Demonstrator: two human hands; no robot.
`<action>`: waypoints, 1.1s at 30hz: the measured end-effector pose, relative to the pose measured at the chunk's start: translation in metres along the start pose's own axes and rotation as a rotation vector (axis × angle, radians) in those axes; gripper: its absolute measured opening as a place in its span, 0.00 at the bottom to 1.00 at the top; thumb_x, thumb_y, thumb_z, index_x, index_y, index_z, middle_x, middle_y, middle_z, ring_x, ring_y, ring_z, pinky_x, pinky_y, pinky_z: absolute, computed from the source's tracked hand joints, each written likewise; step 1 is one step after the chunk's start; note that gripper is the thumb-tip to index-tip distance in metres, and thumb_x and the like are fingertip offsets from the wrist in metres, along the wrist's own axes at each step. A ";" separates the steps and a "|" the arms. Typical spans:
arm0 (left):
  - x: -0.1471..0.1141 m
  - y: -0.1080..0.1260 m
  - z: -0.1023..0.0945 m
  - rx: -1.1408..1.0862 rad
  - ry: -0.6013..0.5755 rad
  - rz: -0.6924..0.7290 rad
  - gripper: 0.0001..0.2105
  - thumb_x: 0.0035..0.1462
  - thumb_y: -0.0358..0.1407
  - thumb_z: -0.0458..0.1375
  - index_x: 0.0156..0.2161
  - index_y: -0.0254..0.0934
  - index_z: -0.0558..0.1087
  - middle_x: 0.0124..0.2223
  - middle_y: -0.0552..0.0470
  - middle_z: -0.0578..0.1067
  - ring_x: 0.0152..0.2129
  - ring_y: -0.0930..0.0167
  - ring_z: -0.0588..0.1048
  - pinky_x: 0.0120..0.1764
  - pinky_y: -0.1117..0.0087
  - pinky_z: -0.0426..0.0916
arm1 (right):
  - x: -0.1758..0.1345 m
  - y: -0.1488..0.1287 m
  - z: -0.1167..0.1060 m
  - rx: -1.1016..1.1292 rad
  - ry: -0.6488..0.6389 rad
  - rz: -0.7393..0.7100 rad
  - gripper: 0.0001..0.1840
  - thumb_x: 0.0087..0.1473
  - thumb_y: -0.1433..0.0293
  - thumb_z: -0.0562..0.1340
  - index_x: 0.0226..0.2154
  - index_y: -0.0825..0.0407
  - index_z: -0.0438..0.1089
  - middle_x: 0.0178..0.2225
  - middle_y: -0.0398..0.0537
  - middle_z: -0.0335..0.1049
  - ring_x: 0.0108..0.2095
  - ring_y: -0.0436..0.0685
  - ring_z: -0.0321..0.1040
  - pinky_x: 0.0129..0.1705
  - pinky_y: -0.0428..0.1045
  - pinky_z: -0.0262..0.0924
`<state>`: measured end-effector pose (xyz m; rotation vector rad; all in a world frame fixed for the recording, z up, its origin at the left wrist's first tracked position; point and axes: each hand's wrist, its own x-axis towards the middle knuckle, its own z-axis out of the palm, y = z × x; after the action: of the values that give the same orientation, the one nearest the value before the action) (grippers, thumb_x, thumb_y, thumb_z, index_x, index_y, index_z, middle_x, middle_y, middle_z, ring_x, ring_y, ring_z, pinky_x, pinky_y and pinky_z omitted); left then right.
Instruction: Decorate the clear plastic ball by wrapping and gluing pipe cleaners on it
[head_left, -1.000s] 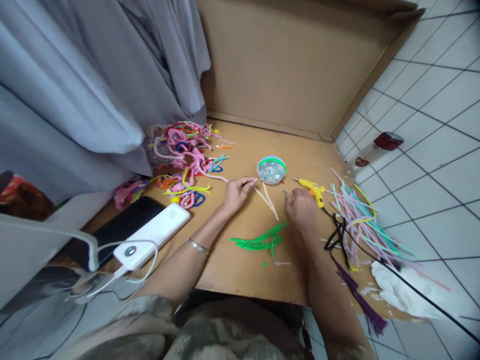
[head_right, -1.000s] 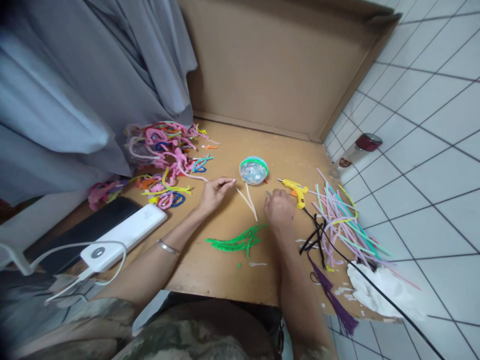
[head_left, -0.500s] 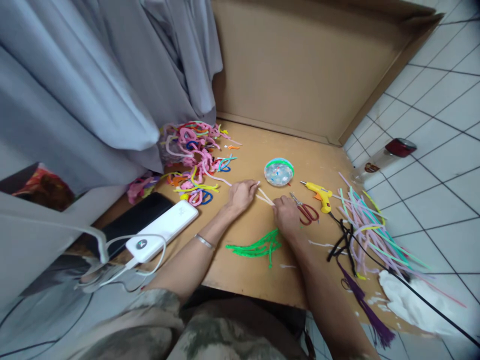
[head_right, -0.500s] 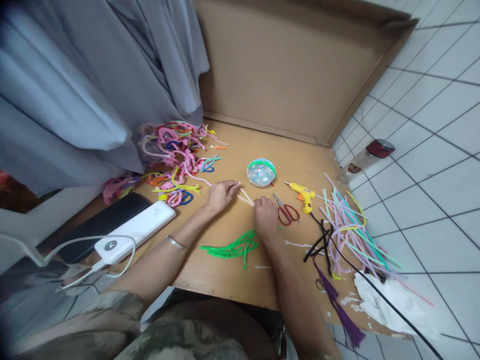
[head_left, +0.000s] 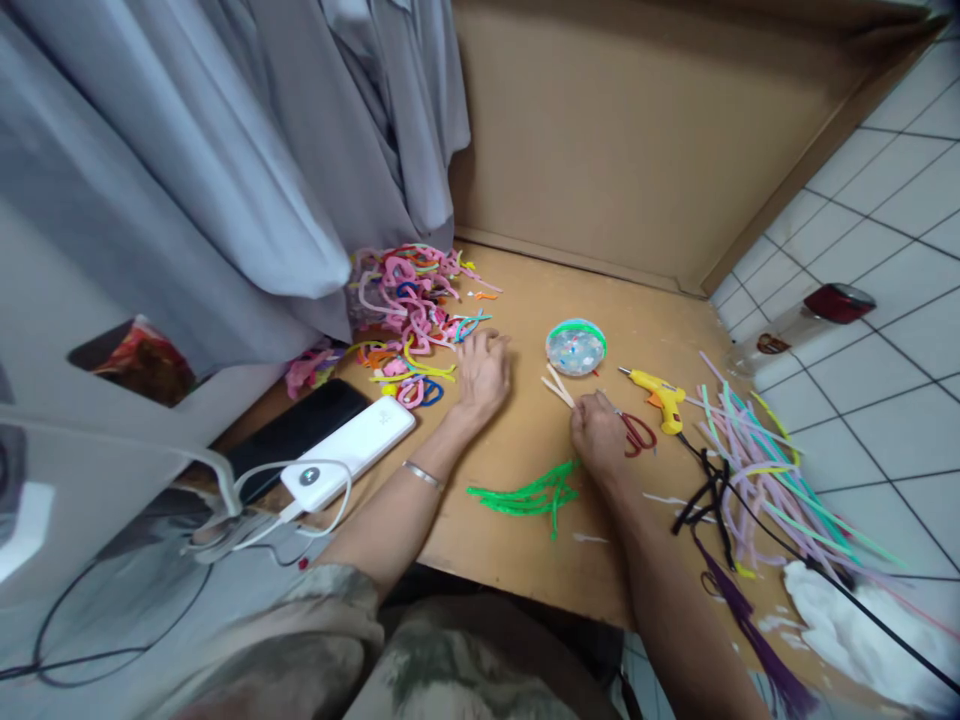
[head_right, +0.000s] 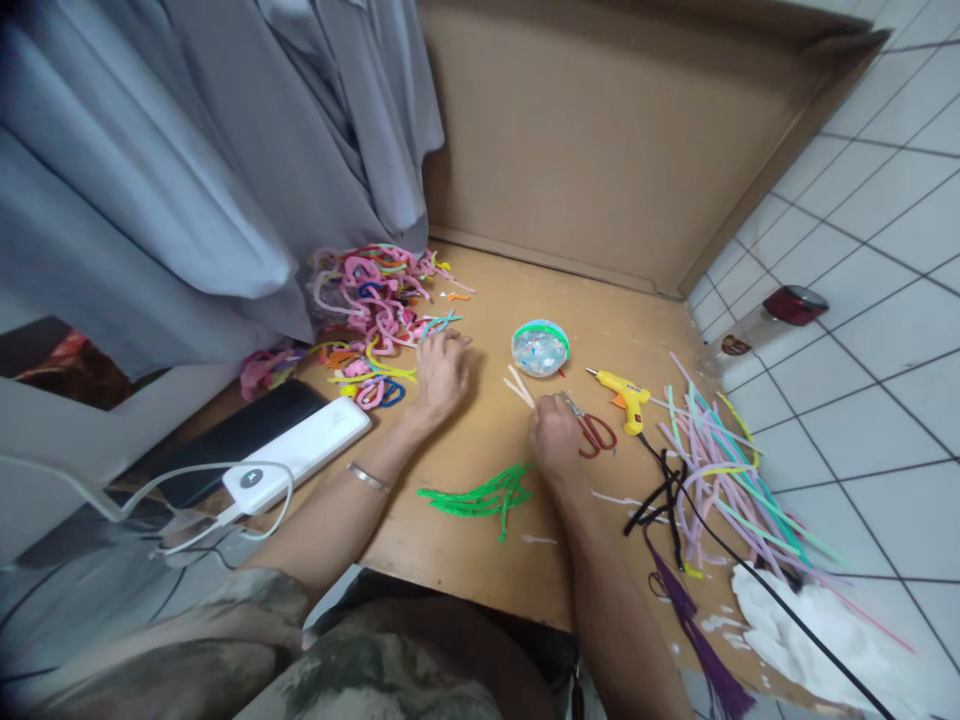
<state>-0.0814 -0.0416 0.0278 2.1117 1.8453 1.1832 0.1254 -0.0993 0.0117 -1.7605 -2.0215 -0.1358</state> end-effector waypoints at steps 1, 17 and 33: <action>-0.004 0.004 0.006 -0.111 -0.008 0.038 0.16 0.59 0.29 0.54 0.52 0.35 0.75 0.55 0.39 0.73 0.54 0.57 0.68 0.56 0.54 0.61 | 0.001 0.002 0.000 0.065 0.051 0.014 0.10 0.58 0.73 0.53 0.29 0.52 0.67 0.32 0.54 0.70 0.34 0.59 0.64 0.36 0.51 0.55; -0.015 0.035 0.047 -1.408 -0.305 -0.376 0.27 0.44 0.56 0.67 0.37 0.31 0.79 0.22 0.56 0.69 0.19 0.79 0.60 0.25 0.74 0.54 | 0.000 -0.011 0.001 0.571 0.101 0.028 0.06 0.52 0.69 0.56 0.28 0.50 0.69 0.27 0.46 0.69 0.27 0.55 0.63 0.33 0.50 0.60; -0.018 0.038 0.043 -1.362 -0.236 -0.386 0.21 0.46 0.51 0.67 0.34 0.31 0.80 0.21 0.57 0.67 0.20 0.78 0.61 0.28 0.74 0.56 | 0.003 -0.012 -0.008 0.727 0.020 0.145 0.08 0.51 0.64 0.58 0.28 0.50 0.70 0.27 0.47 0.72 0.29 0.55 0.66 0.32 0.49 0.62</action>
<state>-0.0250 -0.0496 0.0096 0.9870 0.7664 1.3583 0.1156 -0.1020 0.0224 -1.4008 -1.6178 0.5554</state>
